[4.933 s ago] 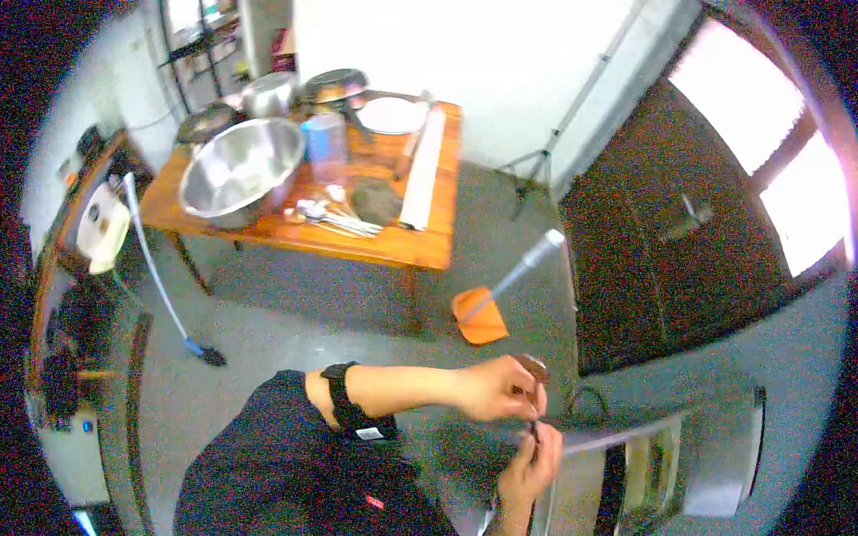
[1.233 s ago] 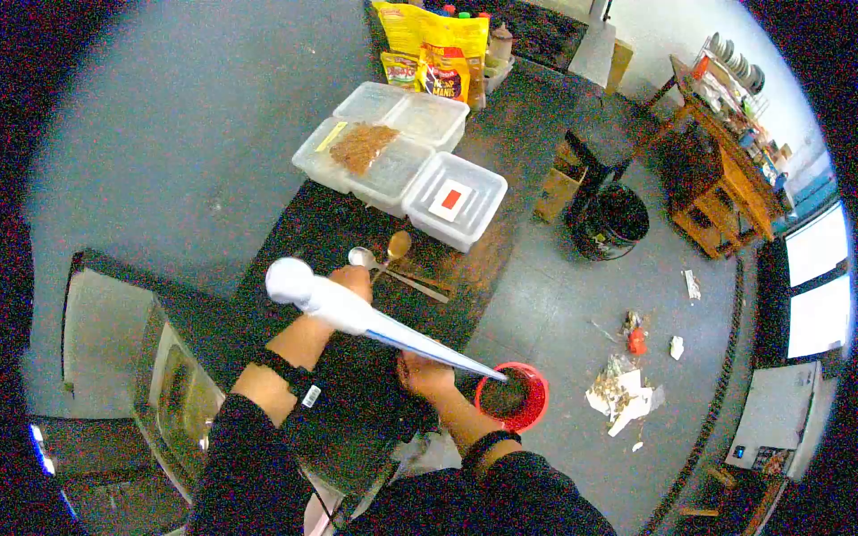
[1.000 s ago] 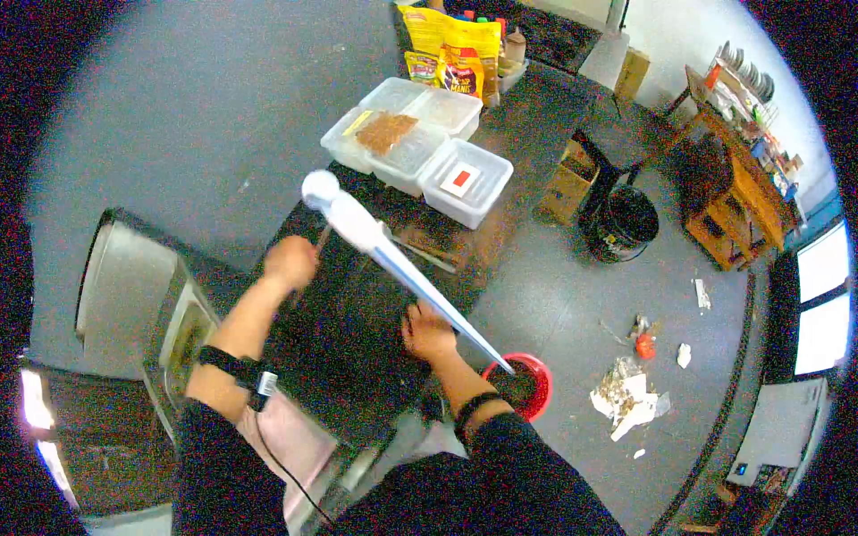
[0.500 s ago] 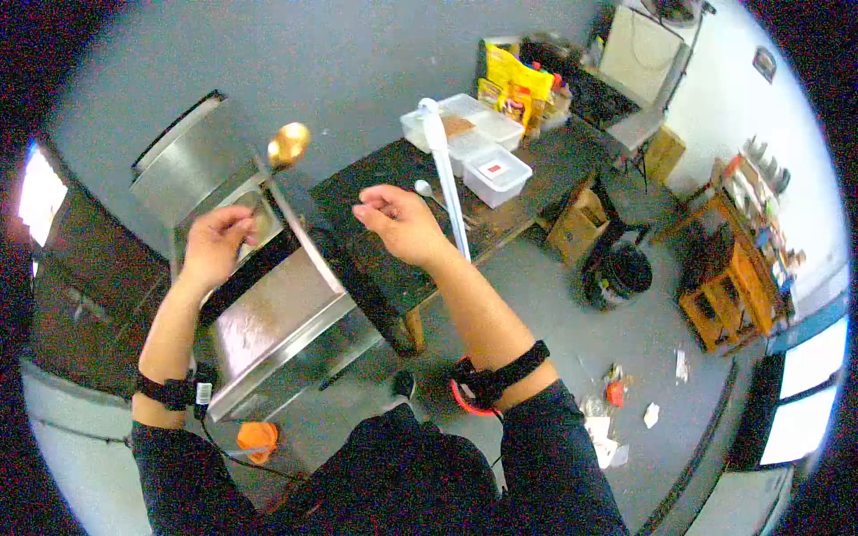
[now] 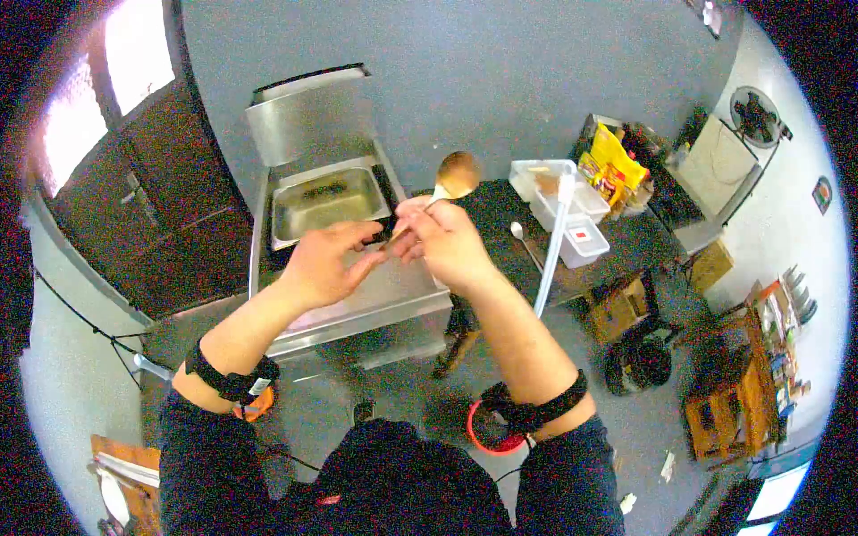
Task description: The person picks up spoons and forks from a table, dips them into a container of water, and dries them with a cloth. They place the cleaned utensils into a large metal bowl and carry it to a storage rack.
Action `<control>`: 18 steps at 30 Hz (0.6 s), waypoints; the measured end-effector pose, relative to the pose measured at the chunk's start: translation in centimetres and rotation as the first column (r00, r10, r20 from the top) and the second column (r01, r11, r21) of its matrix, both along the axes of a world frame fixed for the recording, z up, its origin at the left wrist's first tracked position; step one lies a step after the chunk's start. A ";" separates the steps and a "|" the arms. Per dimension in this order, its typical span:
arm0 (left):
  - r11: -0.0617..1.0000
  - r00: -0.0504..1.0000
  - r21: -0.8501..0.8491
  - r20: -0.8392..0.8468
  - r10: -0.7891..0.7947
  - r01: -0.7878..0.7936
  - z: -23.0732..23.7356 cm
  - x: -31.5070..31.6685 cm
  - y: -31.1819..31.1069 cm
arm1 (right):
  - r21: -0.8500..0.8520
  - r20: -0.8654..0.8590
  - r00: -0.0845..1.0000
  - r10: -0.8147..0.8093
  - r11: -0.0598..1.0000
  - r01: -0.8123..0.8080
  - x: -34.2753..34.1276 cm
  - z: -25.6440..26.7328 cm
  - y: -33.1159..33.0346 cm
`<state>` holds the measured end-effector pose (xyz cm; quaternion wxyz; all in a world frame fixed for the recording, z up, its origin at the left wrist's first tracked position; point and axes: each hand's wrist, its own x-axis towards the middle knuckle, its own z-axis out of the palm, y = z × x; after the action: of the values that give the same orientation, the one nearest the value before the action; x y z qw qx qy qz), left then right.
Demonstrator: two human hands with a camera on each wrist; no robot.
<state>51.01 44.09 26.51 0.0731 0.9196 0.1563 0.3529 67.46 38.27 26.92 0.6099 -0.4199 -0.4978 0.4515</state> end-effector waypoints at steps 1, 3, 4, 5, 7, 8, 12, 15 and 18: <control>0.994 0.999 -0.104 0.018 0.040 -0.038 0.0 -1.3 0.7 | -0.019 0.022 1.000 0.010 1.000 -0.010 -0.1 0.4 0.6; 0.968 0.993 -0.222 -0.050 0.111 -0.119 -0.7 -3.9 3.4 | -0.043 0.048 0.999 0.009 0.999 -0.007 0.0 1.1 2.1; 0.947 0.986 -0.280 -0.088 0.140 -0.159 -1.2 -5.3 5.0 | -0.057 0.042 0.999 -0.014 0.998 0.017 0.1 1.5 3.2; 0.926 0.977 -0.315 -0.111 0.180 -0.206 -2.1 -6.8 6.6 | -0.056 0.040 0.999 -0.027 0.998 0.029 0.1 1.7 4.4; 0.892 0.949 -0.336 -0.196 0.247 -0.301 -3.5 -9.7 10.0 | -0.056 0.074 0.996 -0.057 0.997 0.062 -0.3 2.3 6.9; 0.874 0.934 -0.345 -0.230 0.275 -0.342 -4.3 -11.2 11.5 | -0.073 0.132 0.990 -0.047 0.996 0.057 -0.4 2.3 8.7; 0.784 0.862 -0.404 -0.396 0.315 -0.472 -8.3 -14.8 17.0 | -0.156 0.470 0.883 -0.022 0.982 0.107 -1.5 1.3 16.1; 0.765 0.859 -0.419 -0.382 0.340 -0.489 -11.6 -15.3 20.6 | 0.054 0.921 0.372 -0.115 0.984 0.171 -3.3 -0.3 21.5; 0.855 0.876 -0.256 -0.311 0.369 -0.451 -14.8 -14.9 25.1 | 0.092 0.996 0.001 -0.093 0.995 0.038 -4.5 -3.3 27.7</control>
<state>36.16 69.22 11.71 0.1238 0.8770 0.4134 0.2112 62.96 66.02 23.64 0.1094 -0.6265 -0.7716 -0.0145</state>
